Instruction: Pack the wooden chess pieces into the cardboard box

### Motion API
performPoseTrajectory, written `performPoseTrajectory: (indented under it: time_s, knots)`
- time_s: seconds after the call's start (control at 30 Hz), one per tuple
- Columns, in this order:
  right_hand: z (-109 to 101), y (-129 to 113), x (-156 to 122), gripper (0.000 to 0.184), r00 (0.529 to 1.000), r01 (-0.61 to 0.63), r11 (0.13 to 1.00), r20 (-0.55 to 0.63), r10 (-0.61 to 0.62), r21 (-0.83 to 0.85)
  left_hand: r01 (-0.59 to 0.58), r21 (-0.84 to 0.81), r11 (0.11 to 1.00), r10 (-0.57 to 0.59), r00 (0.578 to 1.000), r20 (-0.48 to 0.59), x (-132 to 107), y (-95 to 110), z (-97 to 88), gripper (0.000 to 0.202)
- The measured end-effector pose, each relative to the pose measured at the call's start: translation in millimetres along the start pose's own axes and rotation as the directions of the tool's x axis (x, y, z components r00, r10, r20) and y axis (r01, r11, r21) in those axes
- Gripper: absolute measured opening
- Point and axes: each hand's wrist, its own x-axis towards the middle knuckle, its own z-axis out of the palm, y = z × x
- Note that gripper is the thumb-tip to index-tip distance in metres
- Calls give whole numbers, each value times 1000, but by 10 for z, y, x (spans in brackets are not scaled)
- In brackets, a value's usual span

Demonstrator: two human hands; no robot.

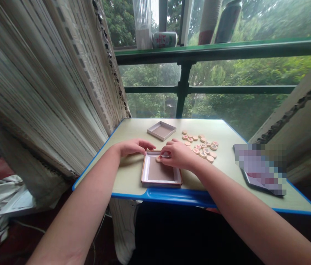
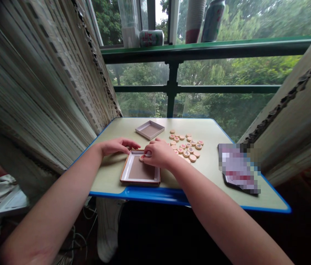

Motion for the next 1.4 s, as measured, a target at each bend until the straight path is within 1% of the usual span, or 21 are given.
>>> performPoseTrajectory:
  time_s: [0.1, 0.2, 0.33, 0.4, 0.57, 0.73, 0.8, 0.93, 1.1, 1.17, 1.3, 1.4]
  knots:
    - [12, 4, 8, 27, 1000, 13, 1000, 1, -13, -5, -12, 21, 1000, 12, 1000, 8, 11, -27, -10, 45]
    - [40, 30, 25, 27, 1000, 26, 1000, -16, -26, -13, -29, 48, 998, 27, 999, 46, 14, -39, -21, 48]
    - [48, 48, 27, 22, 998, 39, 999, -57, -40, -14, -8, 79, 997, 3, 998, 65, 2, -26, -19, 52]
    - [47, 40, 20, 23, 997, 49, 999, -61, -49, 7, -8, 90, 996, 2, 998, 68, -2, -19, -16, 52]
    - [80, 33, 15, 26, 994, 105, 994, -42, -104, 27, -35, 137, 990, 28, 998, 57, 0, -13, -19, 48]
    - [100, 46, 17, 24, 994, 103, 994, -31, -102, 30, -65, 132, 989, 58, 997, 57, 5, 5, 8, 42]
    - [100, 44, 19, 23, 995, 93, 995, -31, -93, 23, -54, 98, 994, 52, 998, 26, 12, 10, 30, 39]
    - [107, 44, 25, 20, 997, 71, 998, -44, -71, 0, 0, 35, 999, 3, 996, -91, 37, 8, 69, 33]
    - [99, 30, 21, 19, 998, 54, 998, -34, -54, 19, 12, 64, 998, 0, 984, -180, 78, -1, 97, 30]
    - [95, 14, 20, 16, 996, 75, 996, -46, -73, 46, 8, 87, 996, 12, 975, -221, 97, -8, 100, 29]
    - [122, -27, 27, 10, 985, 171, 974, -50, -165, 151, 23, 130, 991, 18, 950, -311, 129, -40, 83, 29]
    - [162, -64, 31, 6, 986, 167, 963, -33, -163, 211, 53, 168, 984, 21, 912, -409, 143, -84, 42, 31]
